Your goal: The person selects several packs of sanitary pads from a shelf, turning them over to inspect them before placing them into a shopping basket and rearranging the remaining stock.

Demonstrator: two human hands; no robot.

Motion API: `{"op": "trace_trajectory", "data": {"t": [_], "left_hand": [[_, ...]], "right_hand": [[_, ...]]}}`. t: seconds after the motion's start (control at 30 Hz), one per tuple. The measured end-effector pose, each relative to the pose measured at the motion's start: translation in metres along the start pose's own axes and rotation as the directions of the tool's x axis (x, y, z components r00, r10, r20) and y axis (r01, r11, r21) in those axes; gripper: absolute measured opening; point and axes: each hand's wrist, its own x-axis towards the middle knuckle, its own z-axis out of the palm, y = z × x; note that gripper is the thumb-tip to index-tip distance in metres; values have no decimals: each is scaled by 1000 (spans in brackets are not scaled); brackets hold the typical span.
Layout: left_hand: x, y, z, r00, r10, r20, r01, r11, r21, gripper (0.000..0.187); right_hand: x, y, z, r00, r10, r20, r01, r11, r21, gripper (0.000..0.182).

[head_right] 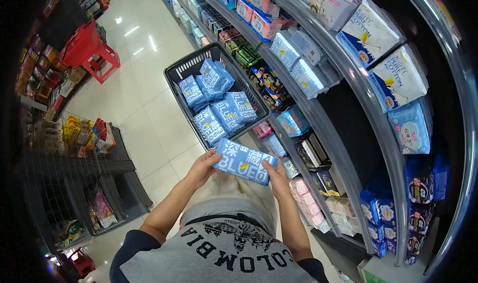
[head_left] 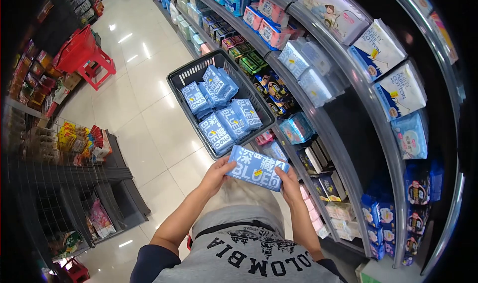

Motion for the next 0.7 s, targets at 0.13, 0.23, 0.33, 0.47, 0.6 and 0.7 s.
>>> {"op": "trace_trajectory", "data": {"t": [0.13, 0.23, 0.33, 0.47, 0.6, 0.7], "left_hand": [[-1, -5, 17, 996, -31, -80, 37, 997, 68, 39], [-4, -5, 34, 995, -32, -99, 35, 999, 27, 38], [0, 2, 46, 987, 4, -160, 13, 994, 104, 38], [10, 1, 57, 989, 1, -149, 20, 990, 139, 41], [16, -4, 78, 976, 16, -219, 19, 988, 154, 40], [24, -16, 87, 966, 0, -260, 33, 992, 124, 39]], "right_hand": [[9, -18, -1, 999, -1, 48, 3, 999, -46, 47], [16, -31, -5, 995, -53, 84, 54, 999, -5, 35], [23, -38, -12, 992, -6, 125, 4, 1000, 12, 30], [29, -42, -29, 987, 9, 161, -17, 999, 51, 30], [36, -48, -51, 981, 39, 191, -54, 996, 76, 31], [38, -52, -64, 978, 64, 199, -80, 994, 75, 32]]}}
